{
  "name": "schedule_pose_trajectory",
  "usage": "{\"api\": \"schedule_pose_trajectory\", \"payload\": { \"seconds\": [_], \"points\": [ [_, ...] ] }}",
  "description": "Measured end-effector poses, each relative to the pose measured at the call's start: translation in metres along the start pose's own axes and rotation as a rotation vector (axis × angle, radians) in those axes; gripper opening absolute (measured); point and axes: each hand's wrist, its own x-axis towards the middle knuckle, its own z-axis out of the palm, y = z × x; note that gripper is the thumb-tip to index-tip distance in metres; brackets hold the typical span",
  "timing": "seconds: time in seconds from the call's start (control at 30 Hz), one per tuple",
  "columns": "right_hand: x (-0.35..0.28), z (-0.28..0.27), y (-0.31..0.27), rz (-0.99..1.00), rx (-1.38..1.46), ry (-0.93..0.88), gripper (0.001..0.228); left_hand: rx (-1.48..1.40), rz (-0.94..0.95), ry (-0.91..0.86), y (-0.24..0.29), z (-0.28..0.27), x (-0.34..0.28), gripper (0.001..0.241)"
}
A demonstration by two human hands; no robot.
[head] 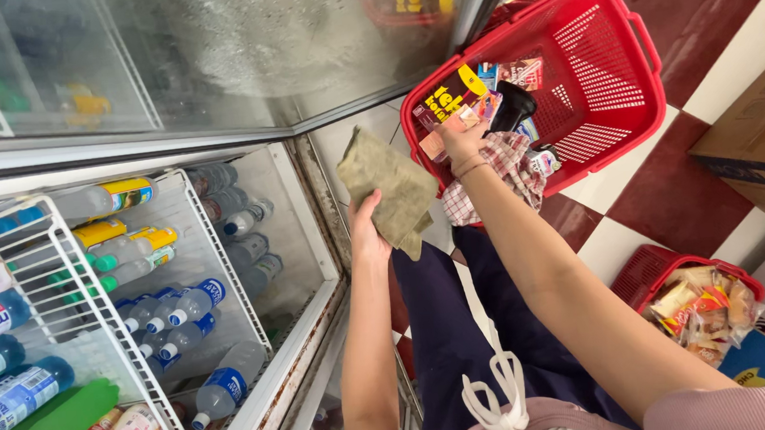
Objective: The person cleans the glass door and shelves of a commercial reach-in refrigerator using two different cloths, then uses a handheld scanner to scan individual drink cartons before placing them back on the shelves.
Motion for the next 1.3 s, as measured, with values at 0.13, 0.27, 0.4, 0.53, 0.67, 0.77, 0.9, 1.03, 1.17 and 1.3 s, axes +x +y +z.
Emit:
{"api": "schedule_pose_trajectory", "payload": {
  "seconds": [0.13,0.27,0.4,0.53,0.67,0.77,0.9,1.03,1.17,1.3],
  "points": [
    [-0.006,0.01,0.003,-0.101,0.096,0.145,0.126,-0.001,-0.001,0.047,-0.005,-0.011,0.006,0.058],
    [-0.019,0.0,0.006,-0.486,0.608,-0.059,0.092,0.181,0.066,0.124,-0.026,-0.009,0.034,0.06],
    [-0.041,-0.032,-0.008,-0.422,0.778,-0.143,0.09,0.407,0.12,0.163,-0.038,-0.011,0.061,0.048],
    [-0.082,-0.093,-0.026,-0.285,0.835,-0.378,0.084,0.475,0.252,0.002,-0.023,0.008,0.043,0.048],
    [-0.159,-0.156,-0.047,-0.569,0.768,-0.917,0.065,0.896,0.683,-0.431,0.009,0.086,-0.035,0.061],
    [-0.207,-0.178,-0.046,-0.389,0.733,-0.878,0.066,0.914,0.855,-0.617,0.031,0.146,-0.108,0.063],
    [-0.256,-0.22,-0.066,-0.613,0.691,-0.911,0.066,1.026,1.071,-0.565,0.061,0.181,-0.179,0.054],
    [-0.317,-0.245,-0.11,-0.786,0.743,-0.917,0.073,1.049,1.198,-0.597,0.074,0.184,-0.221,0.047],
    [-0.357,-0.273,-0.161,-0.496,1.037,-1.257,0.075,1.154,1.401,-0.626,0.075,0.171,-0.254,0.037],
    [-0.37,-0.286,-0.166,-0.543,0.968,-1.182,0.076,0.976,1.416,-0.596,0.066,0.141,-0.273,0.032]
  ]
}}
